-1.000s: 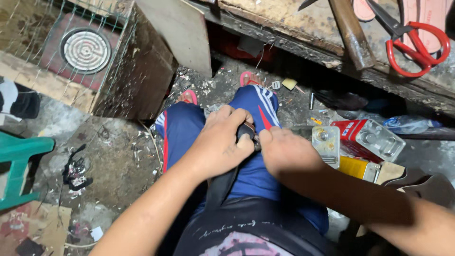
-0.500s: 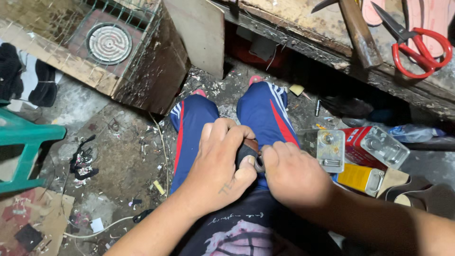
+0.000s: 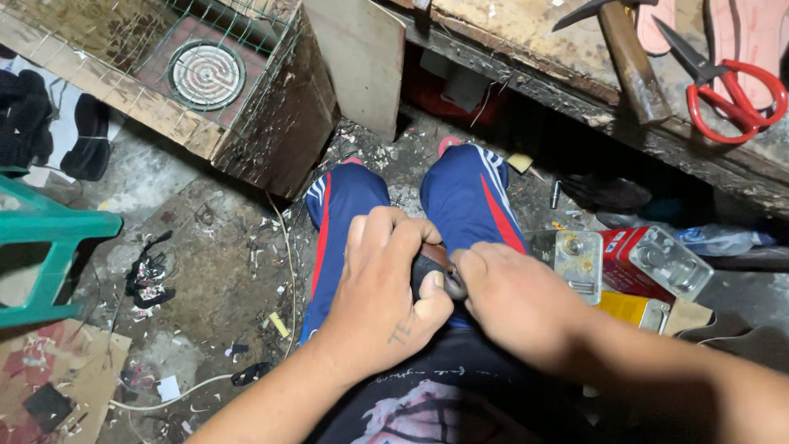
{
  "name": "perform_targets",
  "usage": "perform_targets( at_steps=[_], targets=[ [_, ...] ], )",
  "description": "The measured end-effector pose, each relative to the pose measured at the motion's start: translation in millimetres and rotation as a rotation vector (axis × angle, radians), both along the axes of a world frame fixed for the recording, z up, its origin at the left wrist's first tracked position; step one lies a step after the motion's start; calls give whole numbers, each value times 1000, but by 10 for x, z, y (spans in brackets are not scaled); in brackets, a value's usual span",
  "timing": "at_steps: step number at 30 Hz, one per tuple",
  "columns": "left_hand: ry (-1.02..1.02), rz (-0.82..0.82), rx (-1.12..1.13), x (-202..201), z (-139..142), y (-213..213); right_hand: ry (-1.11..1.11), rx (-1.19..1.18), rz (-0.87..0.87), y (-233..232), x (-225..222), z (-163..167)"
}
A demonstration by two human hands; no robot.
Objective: The person sits on the floor with a shoe on their lap and shapes the black fabric upper over the sole, hammering the edge with a cobbler's hammer and pulling the material with pincers. They periodically heat the shoe over a small charcoal stove, trim excess material with scissors, and press the sole edge by hand.
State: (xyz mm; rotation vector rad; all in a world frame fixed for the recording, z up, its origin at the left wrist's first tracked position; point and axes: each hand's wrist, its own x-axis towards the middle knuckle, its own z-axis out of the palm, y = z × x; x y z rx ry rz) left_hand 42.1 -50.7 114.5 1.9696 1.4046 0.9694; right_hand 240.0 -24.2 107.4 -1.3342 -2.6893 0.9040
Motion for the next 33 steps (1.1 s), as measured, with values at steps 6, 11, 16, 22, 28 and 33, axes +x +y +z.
perform_targets(
  at_steps=[6, 11, 16, 22, 28, 33],
  targets=[
    [-7, -37, 36, -49, -31, 8, -5, -179, 164, 289, 49, 193],
    [-33, -64, 44, -79, -37, -24, -218, -381, 221, 518, -152, 583],
    [-74, -89, -2, -137, 13, -54, -377, -355, 161, 358, -128, 473],
    [-95, -34, -67, -166, 32, -36, -225, 62, 95, -61, -7, 20],
    [27, 5, 48, -128, -39, -73, 115, -246, 196, 348, -22, 88],
    [38, -22, 124, -152, -107, -77, -109, -544, 234, 467, -59, 248]
  ],
)
